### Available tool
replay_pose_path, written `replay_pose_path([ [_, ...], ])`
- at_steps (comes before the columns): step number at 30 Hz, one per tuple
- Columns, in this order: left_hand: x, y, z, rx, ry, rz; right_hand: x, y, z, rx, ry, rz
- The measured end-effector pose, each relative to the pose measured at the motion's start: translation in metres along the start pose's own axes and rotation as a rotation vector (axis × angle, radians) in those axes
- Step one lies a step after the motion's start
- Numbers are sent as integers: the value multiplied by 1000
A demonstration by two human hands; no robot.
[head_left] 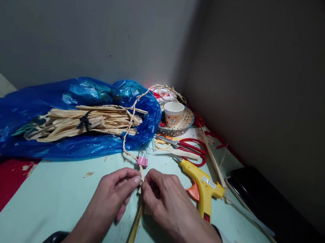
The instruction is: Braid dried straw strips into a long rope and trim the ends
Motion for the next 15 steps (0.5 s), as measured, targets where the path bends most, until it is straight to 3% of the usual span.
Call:
replay_pose_path([
  [3, 0, 4, 3, -20, -78, -40, -2, 2, 1, -16, -19, 28],
  [8, 1, 11, 15, 47, -201, -81, 4, 0, -3, -24, -36, -12],
  [15, 1, 13, 11, 50, -314, -72, 12, -14, -13, 72, -160, -68],
])
Point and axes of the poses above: each hand's wrist, its own y-axis towards the middle knuckle, its own z-axis out of the palm, x = y × z, the point moved 8 cm from there along y, towards the middle knuckle, and after that the axes turned 13 degrees about z, right-handed, at the moved point
